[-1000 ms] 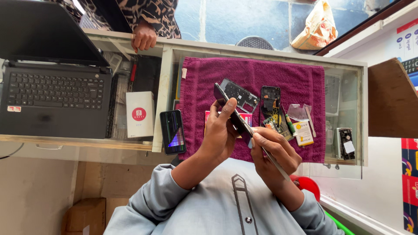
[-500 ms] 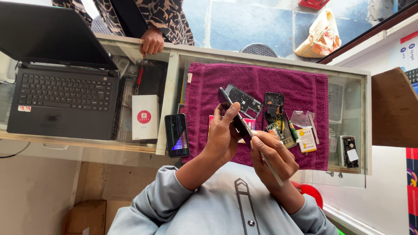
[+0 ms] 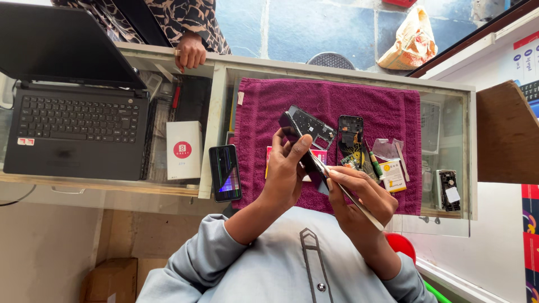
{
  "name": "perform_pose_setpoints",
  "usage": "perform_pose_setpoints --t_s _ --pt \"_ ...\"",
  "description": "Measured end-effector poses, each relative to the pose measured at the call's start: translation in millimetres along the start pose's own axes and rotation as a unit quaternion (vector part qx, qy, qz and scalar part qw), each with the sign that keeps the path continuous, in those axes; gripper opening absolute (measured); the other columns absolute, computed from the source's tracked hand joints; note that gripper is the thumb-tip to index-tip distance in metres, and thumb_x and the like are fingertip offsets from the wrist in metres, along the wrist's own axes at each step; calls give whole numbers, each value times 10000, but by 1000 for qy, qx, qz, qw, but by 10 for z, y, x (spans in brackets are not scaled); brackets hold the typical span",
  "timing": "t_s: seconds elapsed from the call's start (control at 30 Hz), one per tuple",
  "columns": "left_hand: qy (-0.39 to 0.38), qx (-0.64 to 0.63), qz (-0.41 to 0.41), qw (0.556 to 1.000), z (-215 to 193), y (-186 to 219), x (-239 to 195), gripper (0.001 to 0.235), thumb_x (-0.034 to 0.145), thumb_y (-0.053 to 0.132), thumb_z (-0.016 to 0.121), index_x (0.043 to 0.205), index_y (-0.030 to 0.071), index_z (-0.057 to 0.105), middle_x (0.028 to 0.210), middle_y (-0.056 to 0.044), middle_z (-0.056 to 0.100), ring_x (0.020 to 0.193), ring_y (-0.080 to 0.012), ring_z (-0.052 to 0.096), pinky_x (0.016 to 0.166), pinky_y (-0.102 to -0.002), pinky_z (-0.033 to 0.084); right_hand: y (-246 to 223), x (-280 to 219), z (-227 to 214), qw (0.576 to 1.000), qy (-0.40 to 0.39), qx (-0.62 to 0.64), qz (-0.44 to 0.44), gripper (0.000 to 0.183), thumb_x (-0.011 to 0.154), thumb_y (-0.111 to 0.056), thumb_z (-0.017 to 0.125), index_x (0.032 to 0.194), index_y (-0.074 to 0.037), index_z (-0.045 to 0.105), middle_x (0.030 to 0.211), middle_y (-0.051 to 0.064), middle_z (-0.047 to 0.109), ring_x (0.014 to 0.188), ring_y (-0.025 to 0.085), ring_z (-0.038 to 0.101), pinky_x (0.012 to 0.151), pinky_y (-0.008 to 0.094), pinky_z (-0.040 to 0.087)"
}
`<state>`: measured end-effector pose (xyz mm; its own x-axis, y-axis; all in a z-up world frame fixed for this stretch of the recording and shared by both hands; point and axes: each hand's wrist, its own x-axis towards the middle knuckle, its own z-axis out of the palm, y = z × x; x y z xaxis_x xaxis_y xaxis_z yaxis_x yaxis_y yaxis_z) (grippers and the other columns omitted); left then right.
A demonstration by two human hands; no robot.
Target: The person uses tweezers to carefully remove internal components from a disassembled smartphone, including the motherboard and ribbon cables. The person places the removed parts on a purple towel on the counter.
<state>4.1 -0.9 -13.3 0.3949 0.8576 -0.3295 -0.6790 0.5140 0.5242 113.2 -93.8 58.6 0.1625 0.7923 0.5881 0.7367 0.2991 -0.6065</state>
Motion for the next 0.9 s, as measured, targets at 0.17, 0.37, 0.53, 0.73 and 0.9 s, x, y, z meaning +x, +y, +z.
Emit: perform_pose_setpoints --t_s 0.17,0.37,0.53,0.73,0.9 --pt "-7 -13 -4 1000 -77 -2 91 593 929 234 716 1388 93 366 988 -44 568 806 -145 655 690 -351 629 209 -134 28 987 59 136 61 131 1006 -58 732 1100 13 676 1062 191 742 920 226 759 807 308 626" --pt "-49 -92 -9 995 -371 98 230 596 1006 271 597 1513 76 354 986 -73 538 813 -145 613 688 -332 592 854 -375 -88 909 199 337 140 355 1193 -331 574 996 -42 632 910 133 685 802 219 712 728 346 623" --pt "-79 -110 -22 991 -594 177 280 680 1029 396 545 1574 40 348 1091 -126 587 857 -176 635 718 -326 592 1389 -551 -89 863 121 389 300 349 1190 -340 545 987 -77 650 760 52 600 646 151 609 572 293 512" --pt "-118 -78 -10 990 -803 188 257 768 1083 554 474 1600 4 327 1248 -217 607 891 -224 671 738 -343 605 1623 -695 473 939 -95 1 331 207 969 -240 728 1019 -45 776 846 10 706 686 131 651 562 287 506" --pt "-134 -54 -3 989 -848 201 159 793 1090 543 450 1618 -33 309 1379 -327 565 978 -270 708 797 -351 617 1772 -636 978 964 -127 -115 204 224 917 -225 792 1004 -20 765 892 113 678 739 219 681 656 377 547"
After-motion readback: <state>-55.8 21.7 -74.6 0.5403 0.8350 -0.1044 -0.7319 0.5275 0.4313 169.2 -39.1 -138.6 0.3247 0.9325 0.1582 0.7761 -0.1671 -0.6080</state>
